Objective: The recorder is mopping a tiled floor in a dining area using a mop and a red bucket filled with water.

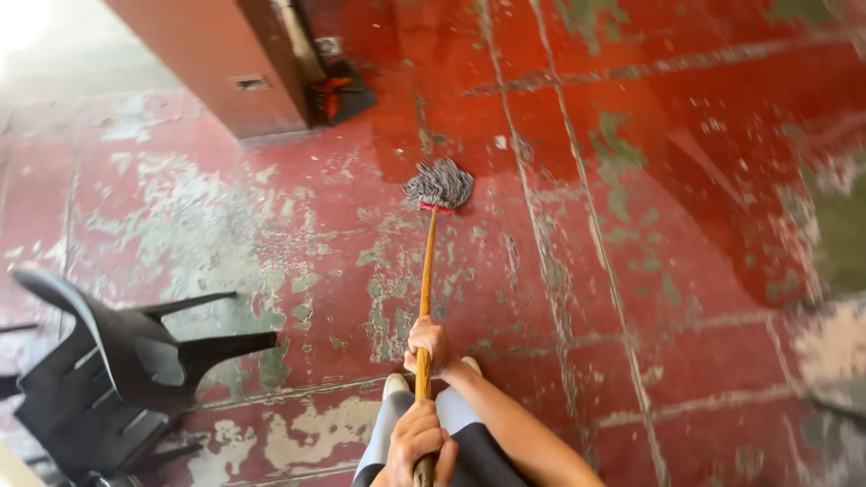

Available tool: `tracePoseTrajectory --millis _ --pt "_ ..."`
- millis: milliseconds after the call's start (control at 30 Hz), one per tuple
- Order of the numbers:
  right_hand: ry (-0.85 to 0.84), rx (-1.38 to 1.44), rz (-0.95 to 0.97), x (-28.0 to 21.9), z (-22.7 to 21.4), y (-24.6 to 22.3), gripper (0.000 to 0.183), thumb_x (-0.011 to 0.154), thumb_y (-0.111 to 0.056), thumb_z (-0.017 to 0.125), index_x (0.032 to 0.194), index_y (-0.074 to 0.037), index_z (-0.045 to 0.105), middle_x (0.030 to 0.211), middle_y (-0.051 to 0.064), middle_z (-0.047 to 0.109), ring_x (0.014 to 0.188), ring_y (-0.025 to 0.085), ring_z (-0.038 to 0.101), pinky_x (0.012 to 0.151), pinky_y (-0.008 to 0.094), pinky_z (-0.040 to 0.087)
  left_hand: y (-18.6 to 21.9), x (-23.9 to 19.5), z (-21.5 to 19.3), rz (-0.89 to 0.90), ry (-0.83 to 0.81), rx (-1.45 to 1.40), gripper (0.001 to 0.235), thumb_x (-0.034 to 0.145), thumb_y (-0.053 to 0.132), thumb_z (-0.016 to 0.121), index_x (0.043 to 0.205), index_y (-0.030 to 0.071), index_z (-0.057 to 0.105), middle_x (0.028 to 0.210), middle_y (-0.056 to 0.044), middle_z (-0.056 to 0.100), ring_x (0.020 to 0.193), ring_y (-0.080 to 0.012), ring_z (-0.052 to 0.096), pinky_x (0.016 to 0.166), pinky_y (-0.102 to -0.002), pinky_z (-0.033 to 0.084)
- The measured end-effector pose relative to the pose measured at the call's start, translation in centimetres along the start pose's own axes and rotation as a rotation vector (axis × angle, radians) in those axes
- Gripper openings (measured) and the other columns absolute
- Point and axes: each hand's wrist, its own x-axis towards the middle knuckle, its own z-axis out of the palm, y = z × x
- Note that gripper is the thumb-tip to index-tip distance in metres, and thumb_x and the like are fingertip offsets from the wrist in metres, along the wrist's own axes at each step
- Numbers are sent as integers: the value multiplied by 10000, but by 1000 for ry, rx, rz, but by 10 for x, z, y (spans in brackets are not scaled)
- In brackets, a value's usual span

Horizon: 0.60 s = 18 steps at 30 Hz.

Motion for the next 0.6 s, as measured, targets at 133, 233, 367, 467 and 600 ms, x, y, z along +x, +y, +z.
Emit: tracePoseTrajectory --millis 133,233,367,467,600 --pt "-235 28 -75 -14 -4 40 280 661 -92 677 551 -112 421 553 47 425 564 249 474 747 381 466 -3 -9 24 -28 69 35 316 618 -138 692 589 54 442 582 -68 418 530 -243 449 571 -358 401" --pt "-363 -125 -142 -1 -26 41 259 633 -100 694 551 -116 449 610 32 492 685 243 548 818 413 430 -31 -14 42 126 111 116 351 641 -170 635 593 73 386 585 -58 392 513 -234 410 554 -351 393" --pt "-366 -244 -54 5 -50 30 182 699 -109 718 653 -123 542 774 6 625 872 230 618 894 426 420 -50 -13 60 163 149 145 365 659 -163 651 610 72 375 585 -43 420 502 -224 429 535 -336 397" --pt "-279 -352 19 -1 -55 23 139 756 -89 711 823 -87 589 1010 65 666 1054 302 624 933 461 448 -70 -25 65 175 96 208 388 692 -176 651 619 75 364 595 -46 416 516 -236 435 541 -350 392" --pt "-250 -335 265 -33 -46 26 196 834 -106 712 982 -73 587 1268 176 594 1156 384 601 934 480 508 -86 -62 68 189 -6 211 398 673 -144 702 628 83 378 609 -37 423 541 -245 448 556 -361 411"
